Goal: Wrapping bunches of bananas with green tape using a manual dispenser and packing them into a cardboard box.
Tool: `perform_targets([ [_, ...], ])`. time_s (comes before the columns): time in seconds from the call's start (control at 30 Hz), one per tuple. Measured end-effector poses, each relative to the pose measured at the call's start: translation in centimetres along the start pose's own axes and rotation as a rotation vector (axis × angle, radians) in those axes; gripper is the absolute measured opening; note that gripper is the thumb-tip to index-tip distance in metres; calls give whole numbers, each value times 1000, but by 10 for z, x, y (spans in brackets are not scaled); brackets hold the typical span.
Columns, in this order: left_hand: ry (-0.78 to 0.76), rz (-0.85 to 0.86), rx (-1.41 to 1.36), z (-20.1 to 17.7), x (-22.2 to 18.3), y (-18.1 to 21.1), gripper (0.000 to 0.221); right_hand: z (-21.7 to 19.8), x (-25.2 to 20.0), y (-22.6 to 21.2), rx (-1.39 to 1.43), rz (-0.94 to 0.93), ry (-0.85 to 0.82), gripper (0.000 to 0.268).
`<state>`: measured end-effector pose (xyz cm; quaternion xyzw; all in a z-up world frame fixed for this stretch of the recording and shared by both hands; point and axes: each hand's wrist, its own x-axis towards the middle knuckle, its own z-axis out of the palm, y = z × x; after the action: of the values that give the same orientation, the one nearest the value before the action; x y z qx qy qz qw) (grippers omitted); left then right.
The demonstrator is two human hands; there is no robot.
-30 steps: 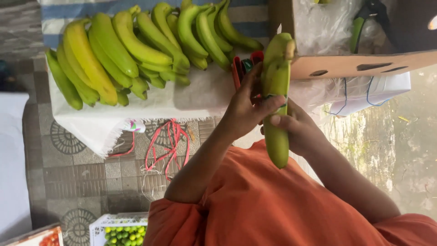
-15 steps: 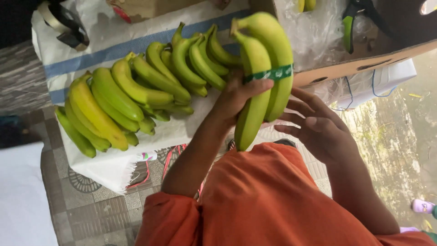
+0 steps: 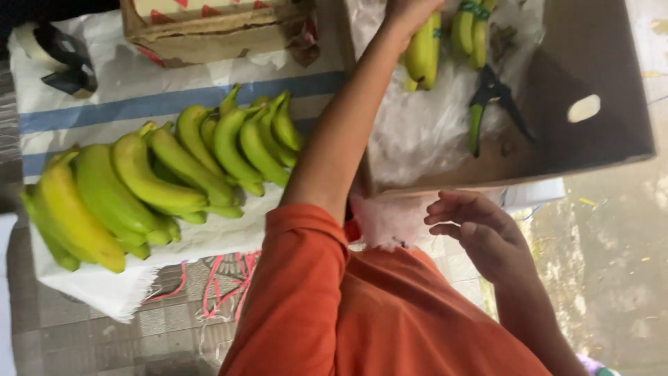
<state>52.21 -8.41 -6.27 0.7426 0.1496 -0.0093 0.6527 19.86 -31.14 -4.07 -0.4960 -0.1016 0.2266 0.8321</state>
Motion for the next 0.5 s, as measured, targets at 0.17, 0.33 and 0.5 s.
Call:
perform_targets([
  [0.17,151,-170,287,45,127,-112,70,-61,2,-14,-29,70,78,47],
  [0.33,33,-372,223,27,91,-94,58,-102,10,-20,3,137,81,44],
  [0.5,-25,-421,279,20,95,-108,62,-98,22,-36,-108,224,115,43],
])
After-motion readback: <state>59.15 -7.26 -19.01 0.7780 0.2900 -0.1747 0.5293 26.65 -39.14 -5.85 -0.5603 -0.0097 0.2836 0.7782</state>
